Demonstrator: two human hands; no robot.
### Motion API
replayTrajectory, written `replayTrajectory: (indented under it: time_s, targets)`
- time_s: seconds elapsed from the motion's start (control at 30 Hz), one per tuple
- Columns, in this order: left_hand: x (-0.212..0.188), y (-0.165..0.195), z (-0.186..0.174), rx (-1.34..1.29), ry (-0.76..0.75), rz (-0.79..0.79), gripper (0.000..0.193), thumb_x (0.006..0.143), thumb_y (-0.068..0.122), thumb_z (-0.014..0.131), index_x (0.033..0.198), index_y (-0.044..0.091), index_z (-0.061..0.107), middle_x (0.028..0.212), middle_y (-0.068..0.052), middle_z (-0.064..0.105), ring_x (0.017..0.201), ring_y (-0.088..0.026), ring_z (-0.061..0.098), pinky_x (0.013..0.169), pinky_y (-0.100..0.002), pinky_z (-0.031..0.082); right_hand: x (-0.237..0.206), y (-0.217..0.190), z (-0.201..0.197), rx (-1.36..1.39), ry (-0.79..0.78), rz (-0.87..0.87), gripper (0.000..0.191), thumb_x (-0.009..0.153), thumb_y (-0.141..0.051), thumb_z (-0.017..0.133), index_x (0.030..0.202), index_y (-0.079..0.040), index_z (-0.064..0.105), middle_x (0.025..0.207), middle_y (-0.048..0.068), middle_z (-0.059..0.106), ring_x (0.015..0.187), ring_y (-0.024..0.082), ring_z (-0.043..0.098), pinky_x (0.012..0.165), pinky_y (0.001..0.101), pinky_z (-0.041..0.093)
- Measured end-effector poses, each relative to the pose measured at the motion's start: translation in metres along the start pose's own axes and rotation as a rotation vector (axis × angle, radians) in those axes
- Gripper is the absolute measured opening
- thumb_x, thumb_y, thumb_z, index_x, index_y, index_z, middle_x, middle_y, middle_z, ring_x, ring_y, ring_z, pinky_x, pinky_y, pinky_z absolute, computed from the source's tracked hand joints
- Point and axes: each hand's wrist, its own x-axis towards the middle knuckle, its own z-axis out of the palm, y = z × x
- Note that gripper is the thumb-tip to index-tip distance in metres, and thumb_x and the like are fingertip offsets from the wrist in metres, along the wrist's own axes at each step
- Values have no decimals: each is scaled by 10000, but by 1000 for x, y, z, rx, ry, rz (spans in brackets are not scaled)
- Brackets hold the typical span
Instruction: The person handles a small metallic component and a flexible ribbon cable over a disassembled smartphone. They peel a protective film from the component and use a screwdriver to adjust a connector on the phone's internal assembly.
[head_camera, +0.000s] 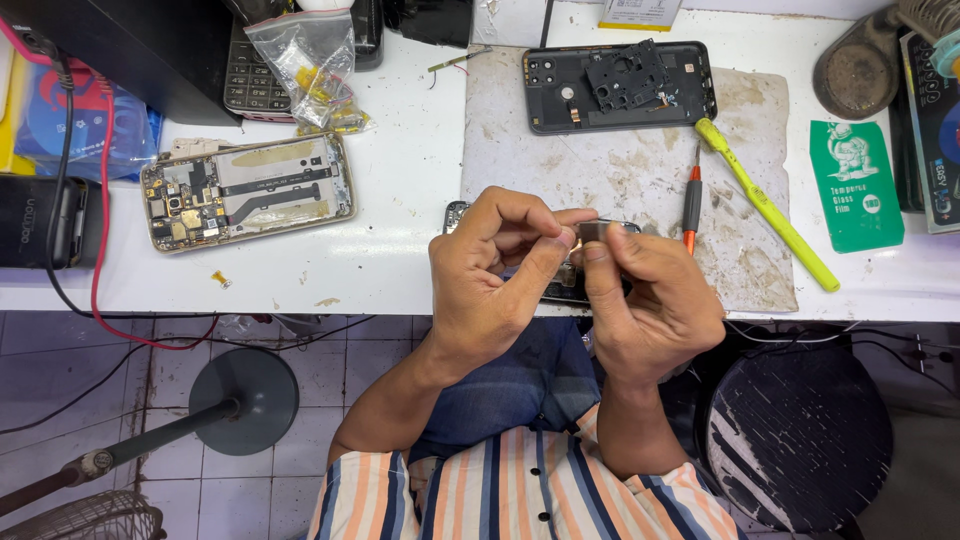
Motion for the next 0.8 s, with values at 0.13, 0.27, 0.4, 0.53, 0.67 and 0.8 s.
replayTrajectory:
  time_s: [0.13, 0.27, 0.4, 0.53, 0.67, 0.8]
  targets:
    - [0, 0, 0, 9, 9, 11, 81, 1057, -17, 630, 1116, 3, 578, 1048, -175, 759, 1143, -243, 754, 922, -271, 661, 0, 1, 1, -55, -6, -44, 140, 983, 160, 752, 1078, 83, 684, 1028, 190, 722, 845, 166, 731, 732, 247, 621]
    - [1, 0, 0, 39, 5, 21, 78, 1056, -9, 637, 1112, 3, 583, 1055, -177, 763, 1123, -242, 759, 922, -272, 663, 0, 0, 0, 11, 9, 14, 140, 986, 151, 751, 1083, 77, 683, 1036, 180, 722, 839, 153, 732, 735, 237, 620]
    - [0, 0, 0, 43, 12, 2, 71, 1052, -2, 632, 1102, 10, 583, 1060, -175, 769, 1079, -228, 771, 886, -265, 665, 2, 0, 0, -43, -18, -29, 145, 973, 154, 762, 1081, 77, 702, 1027, 180, 730, 832, 151, 725, 722, 229, 604]
    - [1, 0, 0, 56, 12, 9, 72, 1049, -5, 634, 1101, 14, 588, 1067, -183, 772, 1049, -215, 778, 877, -267, 672, 4, 0, 0, -44, -32, -35, 142, 974, 152, 764, 1083, 74, 716, 1016, 172, 738, 826, 142, 731, 709, 222, 603]
    - [0, 1, 1, 35, 13, 9, 86, 1055, -14, 634, 1116, 8, 576, 1058, -202, 768, 1083, -212, 772, 898, -275, 670, 3, 0, -2, -23, -47, -9, 153, 969, 153, 763, 1090, 75, 710, 1015, 180, 731, 837, 141, 716, 716, 216, 589]
    - [1, 2, -1, -45, 7, -1, 142, 1033, -21, 653, 1124, 7, 547, 1100, -218, 760, 1025, -190, 769, 900, -271, 661, 4, 2, -5, 49, -81, 30, 165, 967, 158, 757, 1100, 76, 707, 983, 176, 726, 848, 140, 708, 732, 212, 582]
